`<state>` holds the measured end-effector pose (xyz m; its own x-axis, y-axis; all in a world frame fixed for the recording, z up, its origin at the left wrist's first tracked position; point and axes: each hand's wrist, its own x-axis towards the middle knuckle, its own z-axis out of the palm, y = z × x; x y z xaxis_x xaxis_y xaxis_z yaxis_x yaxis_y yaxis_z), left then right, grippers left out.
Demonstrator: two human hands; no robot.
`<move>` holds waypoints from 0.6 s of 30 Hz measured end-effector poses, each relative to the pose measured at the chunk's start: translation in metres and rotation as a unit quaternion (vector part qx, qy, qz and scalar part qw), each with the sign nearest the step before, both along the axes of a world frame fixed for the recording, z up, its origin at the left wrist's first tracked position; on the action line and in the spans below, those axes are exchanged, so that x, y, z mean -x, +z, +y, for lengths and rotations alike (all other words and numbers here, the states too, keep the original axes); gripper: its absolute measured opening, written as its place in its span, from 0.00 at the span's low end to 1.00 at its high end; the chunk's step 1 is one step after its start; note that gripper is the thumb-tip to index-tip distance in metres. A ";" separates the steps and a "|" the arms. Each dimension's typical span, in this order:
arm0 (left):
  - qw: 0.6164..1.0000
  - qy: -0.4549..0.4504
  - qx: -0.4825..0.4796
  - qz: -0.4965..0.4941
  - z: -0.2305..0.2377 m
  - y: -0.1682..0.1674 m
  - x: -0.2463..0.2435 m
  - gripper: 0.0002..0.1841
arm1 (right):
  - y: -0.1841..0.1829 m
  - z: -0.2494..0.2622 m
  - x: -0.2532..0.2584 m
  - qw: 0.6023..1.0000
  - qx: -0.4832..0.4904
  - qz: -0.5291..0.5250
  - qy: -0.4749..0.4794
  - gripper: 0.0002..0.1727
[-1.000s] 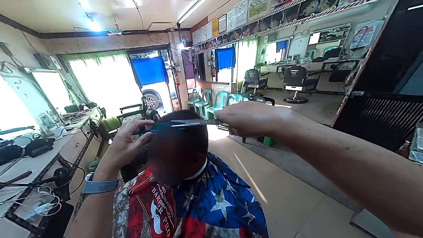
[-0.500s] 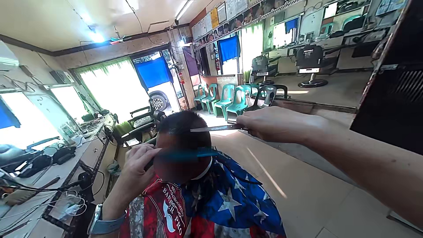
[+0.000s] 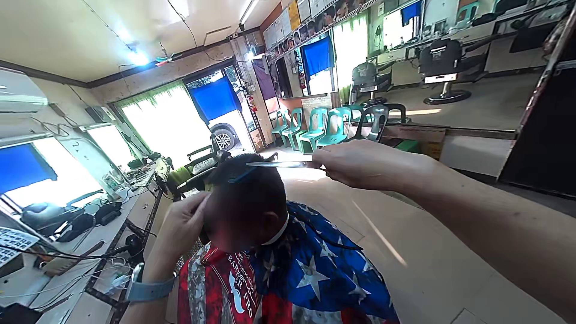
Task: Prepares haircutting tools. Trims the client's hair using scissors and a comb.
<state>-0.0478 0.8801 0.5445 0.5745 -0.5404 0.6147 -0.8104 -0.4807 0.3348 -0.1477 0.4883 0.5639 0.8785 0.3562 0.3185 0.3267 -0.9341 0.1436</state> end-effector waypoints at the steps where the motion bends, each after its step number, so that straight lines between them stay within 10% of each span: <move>1: 0.999 -0.013 -0.032 -0.026 0.001 -0.006 0.006 0.19 | -0.006 -0.008 0.000 1.000 -0.001 -0.012 0.005 0.08; 18: 0.979 0.063 -0.075 -0.176 0.008 0.005 0.009 0.20 | -0.052 -0.001 -0.027 0.998 -0.027 -0.020 0.058 0.06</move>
